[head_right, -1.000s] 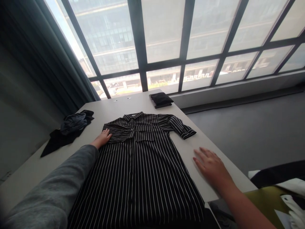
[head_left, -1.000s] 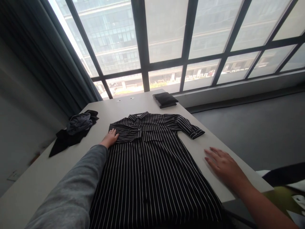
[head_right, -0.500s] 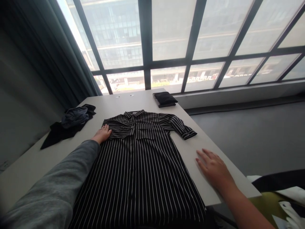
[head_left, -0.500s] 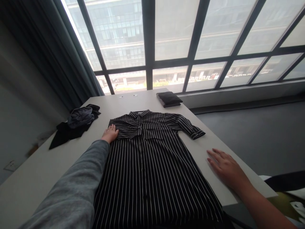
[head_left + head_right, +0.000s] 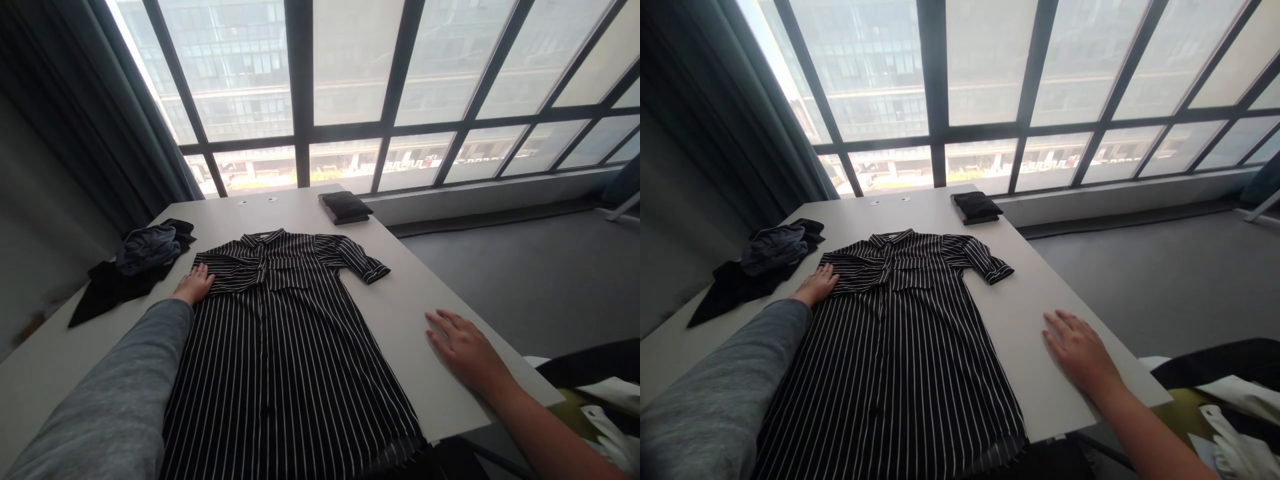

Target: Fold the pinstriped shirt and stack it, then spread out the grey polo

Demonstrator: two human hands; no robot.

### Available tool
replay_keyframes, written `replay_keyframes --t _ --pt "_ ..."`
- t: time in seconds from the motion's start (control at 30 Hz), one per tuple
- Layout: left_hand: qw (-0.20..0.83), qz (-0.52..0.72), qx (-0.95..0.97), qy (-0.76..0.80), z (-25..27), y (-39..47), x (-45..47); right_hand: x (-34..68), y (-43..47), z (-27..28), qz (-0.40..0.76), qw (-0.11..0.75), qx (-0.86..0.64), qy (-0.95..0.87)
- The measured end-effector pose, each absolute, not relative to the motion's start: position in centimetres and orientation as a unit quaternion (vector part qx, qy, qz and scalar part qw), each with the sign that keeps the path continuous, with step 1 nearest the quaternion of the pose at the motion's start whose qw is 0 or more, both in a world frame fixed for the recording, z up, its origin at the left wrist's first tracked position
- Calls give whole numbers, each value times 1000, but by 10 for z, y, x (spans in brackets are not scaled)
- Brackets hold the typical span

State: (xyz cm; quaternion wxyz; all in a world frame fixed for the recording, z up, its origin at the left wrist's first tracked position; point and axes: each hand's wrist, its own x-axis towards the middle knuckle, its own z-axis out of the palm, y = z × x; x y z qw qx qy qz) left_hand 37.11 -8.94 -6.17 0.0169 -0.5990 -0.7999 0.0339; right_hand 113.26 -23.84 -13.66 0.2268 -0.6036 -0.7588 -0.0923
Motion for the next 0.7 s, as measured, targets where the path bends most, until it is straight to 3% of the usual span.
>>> replay_keyframes --t 0.27,0.53,0.7 --pt "42 11 -617 -786 -70 -84 347 1076 -180 -117 -34 276 -514 -811" --pt "49 -16 -600 -798 -74 -85 344 1007 -54 -96 -7 295 -550 -781" --pt "49 -2 -597 -801 -74 -87 346 1012 -10 -88 61 404 -644 -647"
